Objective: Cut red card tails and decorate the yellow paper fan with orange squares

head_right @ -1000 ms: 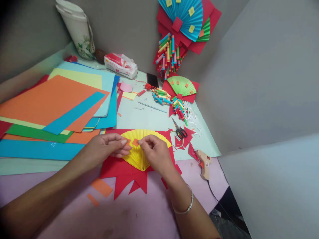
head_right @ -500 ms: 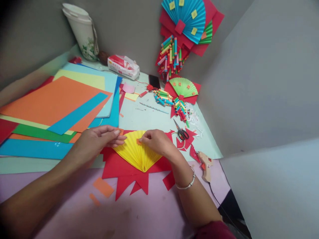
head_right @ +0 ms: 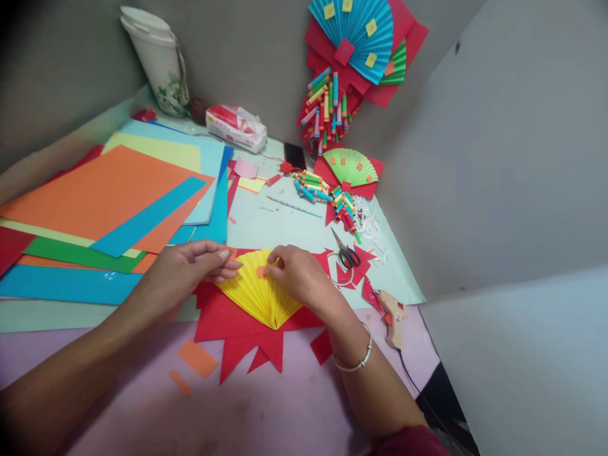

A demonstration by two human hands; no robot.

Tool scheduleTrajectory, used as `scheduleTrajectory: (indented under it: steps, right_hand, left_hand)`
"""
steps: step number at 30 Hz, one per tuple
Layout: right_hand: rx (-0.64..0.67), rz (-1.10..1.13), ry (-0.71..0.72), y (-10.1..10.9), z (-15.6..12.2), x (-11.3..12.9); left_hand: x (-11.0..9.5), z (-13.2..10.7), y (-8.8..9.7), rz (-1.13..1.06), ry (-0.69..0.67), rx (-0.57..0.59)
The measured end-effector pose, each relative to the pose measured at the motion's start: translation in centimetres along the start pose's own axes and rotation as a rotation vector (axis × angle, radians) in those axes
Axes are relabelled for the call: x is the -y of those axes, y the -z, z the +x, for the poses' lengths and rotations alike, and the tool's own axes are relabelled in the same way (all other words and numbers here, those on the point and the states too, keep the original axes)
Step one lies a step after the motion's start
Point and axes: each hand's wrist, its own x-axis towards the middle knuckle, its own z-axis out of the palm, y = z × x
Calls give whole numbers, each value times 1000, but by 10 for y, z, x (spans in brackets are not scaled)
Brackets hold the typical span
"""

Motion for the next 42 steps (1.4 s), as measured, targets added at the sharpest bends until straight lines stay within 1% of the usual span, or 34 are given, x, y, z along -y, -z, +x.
scheduleTrajectory:
  steps: [5, 15, 19, 24, 26, 29, 32, 35, 37, 42]
  right_hand:
    - [25, -32, 51, -4, -7, 5]
    - [63, -102, 50, -4, -9, 20]
    - [68, -128, 37, -4, -9, 21]
    - [52, -111, 27, -5, -9, 17]
    - [19, -77, 37, -5, -9, 15]
    - [-92, 0, 81, -6, -9, 11]
    - [-186, 168, 91, -7, -7, 10]
    - [-158, 391, 21, -11, -5, 12]
    - [-116, 484, -25, -14, -3, 13]
    - [-61, 543, -64, -16, 1, 18]
  left_hand:
    - [0, 0, -1, -7, 4, 4]
    - [0, -2, -1, -20, -4, 21]
    - [1, -1, -2, -14, -6, 19]
    - [2, -1, -1, -6, 4, 17]
    - [2, 0, -1, 0, 10, 18]
    - [4, 0, -2, 6, 26, 31]
    - [6, 0, -3, 12, 41, 71]
    - [8, 0, -5, 25, 39, 121]
    - [10, 0, -5, 32, 21, 154]
    - [14, 0, -7, 21, 9, 181]
